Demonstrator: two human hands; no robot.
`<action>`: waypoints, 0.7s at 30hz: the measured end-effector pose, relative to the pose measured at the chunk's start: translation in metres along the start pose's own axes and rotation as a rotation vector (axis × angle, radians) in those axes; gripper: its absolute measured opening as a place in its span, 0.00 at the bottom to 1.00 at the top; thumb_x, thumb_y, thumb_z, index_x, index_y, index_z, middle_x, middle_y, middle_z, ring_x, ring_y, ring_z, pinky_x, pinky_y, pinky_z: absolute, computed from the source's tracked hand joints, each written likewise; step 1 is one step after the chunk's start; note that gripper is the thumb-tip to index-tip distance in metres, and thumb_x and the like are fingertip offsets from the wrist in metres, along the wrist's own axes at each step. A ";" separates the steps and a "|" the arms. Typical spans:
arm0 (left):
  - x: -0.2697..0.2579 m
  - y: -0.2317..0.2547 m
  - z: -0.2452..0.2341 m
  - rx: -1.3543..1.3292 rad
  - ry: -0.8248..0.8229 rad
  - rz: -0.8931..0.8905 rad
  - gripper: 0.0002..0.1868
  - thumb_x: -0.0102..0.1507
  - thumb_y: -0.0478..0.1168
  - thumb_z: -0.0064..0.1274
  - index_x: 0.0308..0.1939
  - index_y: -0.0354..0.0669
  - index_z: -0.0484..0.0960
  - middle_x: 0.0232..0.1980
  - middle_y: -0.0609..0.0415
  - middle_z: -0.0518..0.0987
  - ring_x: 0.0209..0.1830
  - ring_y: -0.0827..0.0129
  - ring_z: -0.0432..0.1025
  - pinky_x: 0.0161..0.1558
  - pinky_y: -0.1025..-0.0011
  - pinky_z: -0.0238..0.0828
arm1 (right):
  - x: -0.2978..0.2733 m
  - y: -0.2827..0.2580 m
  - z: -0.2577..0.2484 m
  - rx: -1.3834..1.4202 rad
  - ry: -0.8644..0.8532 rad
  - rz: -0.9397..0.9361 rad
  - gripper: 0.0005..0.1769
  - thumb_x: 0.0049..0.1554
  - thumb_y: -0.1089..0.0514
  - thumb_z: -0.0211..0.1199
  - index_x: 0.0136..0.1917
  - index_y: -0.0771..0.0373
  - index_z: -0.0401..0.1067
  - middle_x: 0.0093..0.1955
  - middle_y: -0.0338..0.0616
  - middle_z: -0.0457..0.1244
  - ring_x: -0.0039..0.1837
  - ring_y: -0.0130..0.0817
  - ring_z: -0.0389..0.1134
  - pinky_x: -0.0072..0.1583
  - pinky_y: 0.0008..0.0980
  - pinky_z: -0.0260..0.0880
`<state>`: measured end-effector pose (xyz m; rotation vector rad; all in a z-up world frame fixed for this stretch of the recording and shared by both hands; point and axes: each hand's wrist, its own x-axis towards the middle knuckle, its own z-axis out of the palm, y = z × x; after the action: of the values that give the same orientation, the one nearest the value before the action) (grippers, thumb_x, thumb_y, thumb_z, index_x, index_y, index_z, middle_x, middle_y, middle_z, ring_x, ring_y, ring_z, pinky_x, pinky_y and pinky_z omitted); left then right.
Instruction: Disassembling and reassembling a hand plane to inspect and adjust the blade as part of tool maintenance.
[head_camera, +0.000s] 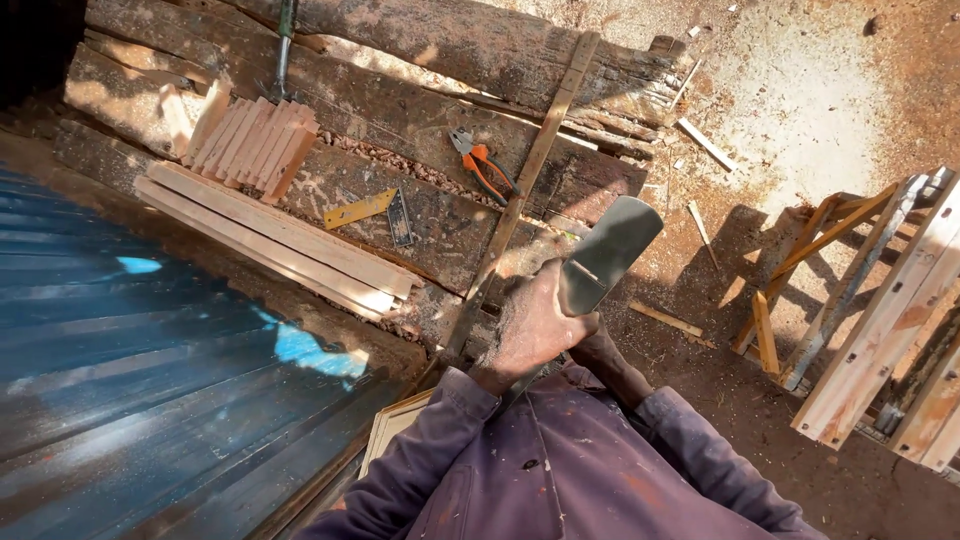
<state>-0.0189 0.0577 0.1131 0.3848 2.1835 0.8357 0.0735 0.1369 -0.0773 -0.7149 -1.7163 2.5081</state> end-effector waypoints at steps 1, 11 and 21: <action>-0.001 0.000 0.002 0.000 -0.011 -0.006 0.33 0.55 0.49 0.63 0.59 0.36 0.71 0.43 0.38 0.82 0.50 0.49 0.80 0.52 0.53 0.79 | 0.002 0.009 -0.003 0.005 -0.001 0.011 0.06 0.41 0.69 0.64 0.36 0.70 0.77 0.29 0.51 0.66 0.34 0.36 0.67 0.34 0.37 0.67; -0.007 0.010 -0.003 0.103 0.006 -0.006 0.40 0.54 0.42 0.58 0.65 0.19 0.65 0.47 0.19 0.78 0.55 0.30 0.75 0.56 0.40 0.72 | 0.017 0.112 -0.063 0.028 -0.059 0.083 0.07 0.43 0.66 0.68 0.38 0.70 0.78 0.31 0.53 0.67 0.37 0.41 0.69 0.37 0.43 0.70; 0.005 -0.014 0.001 0.148 -0.038 -0.131 0.39 0.56 0.46 0.60 0.62 0.20 0.67 0.48 0.23 0.80 0.56 0.34 0.75 0.56 0.42 0.73 | 0.009 0.054 -0.005 0.052 -0.115 0.169 0.10 0.45 0.63 0.72 0.41 0.70 0.79 0.33 0.55 0.68 0.39 0.46 0.71 0.39 0.48 0.73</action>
<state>-0.0216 0.0504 0.1007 0.3229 2.2150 0.5928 0.0799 0.1226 -0.1303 -0.7567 -1.6831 2.7465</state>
